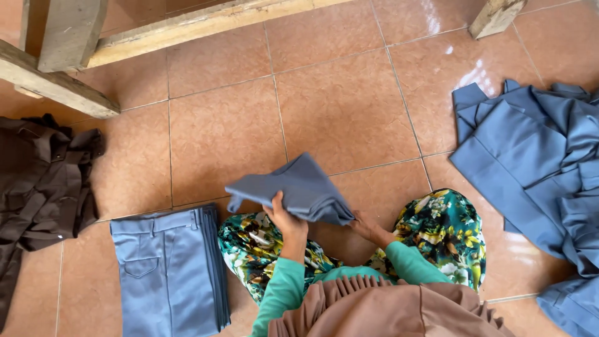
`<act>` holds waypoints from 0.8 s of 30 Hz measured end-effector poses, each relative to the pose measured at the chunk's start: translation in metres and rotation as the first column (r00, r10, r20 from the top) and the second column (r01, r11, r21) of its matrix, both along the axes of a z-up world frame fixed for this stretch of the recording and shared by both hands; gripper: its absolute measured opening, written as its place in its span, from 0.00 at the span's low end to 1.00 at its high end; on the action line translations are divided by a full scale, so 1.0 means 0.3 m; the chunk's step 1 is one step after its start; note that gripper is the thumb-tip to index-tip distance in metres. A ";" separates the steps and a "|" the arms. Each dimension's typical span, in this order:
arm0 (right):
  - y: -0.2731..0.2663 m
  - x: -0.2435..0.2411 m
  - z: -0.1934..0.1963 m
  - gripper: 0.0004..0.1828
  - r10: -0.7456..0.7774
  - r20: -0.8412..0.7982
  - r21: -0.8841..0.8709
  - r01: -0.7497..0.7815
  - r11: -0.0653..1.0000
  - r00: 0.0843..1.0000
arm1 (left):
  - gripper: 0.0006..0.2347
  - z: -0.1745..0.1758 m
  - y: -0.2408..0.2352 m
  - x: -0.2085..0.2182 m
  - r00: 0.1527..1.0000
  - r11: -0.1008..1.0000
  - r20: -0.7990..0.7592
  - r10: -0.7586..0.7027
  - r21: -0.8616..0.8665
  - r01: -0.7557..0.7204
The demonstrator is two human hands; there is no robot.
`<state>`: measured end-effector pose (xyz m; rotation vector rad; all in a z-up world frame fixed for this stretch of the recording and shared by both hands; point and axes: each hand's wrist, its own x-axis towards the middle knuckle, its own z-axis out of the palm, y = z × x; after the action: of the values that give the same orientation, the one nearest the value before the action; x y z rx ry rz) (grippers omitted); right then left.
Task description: The person sits on a tiled floor and folds several pairs of grey trousers. They smooth the fabric, fold the legs together, and fold the trousers into neat rectangles, stacking them to the left.
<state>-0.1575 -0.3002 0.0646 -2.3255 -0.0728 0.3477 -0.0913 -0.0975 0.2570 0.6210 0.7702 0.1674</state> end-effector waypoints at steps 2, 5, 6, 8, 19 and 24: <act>0.066 0.014 0.295 0.34 -0.165 -0.444 0.543 0.411 0.732 0.881 | 0.37 0.066 -0.079 0.079 0.992 0.979 0.113 -0.049 0.204 0.025; 0.038 0.035 0.235 0.50 -0.085 -0.821 0.537 0.813 0.226 0.565 | 0.34 0.111 -0.191 0.141 0.885 0.914 0.284 -0.369 0.286 0.289; 0.025 0.049 0.273 0.50 -0.086 -0.821 0.537 0.814 0.221 0.565 | 0.34 0.090 -0.199 0.160 0.883 0.912 0.284 -0.374 0.288 0.293; -0.010 0.065 0.345 0.56 -0.085 -0.862 0.494 0.865 0.090 0.501 | 0.23 0.040 -0.226 0.190 0.690 0.699 0.190 -0.699 0.385 0.603; -0.100 0.061 0.134 0.51 -0.206 -0.845 0.486 0.870 0.085 0.493 | 0.51 -0.355 -0.069 0.002 0.382 0.464 -0.308 -0.871 -0.264 0.845; -0.176 0.071 0.220 0.46 -0.221 -0.806 0.553 0.832 0.053 0.549 | 0.48 -0.566 -0.011 0.150 0.905 0.968 -0.345 -0.250 -0.105 0.227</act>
<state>-0.1361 -0.3531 0.1306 -0.7862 0.7694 0.3633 -0.0462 -0.1008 0.0872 0.6904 1.0362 -0.2013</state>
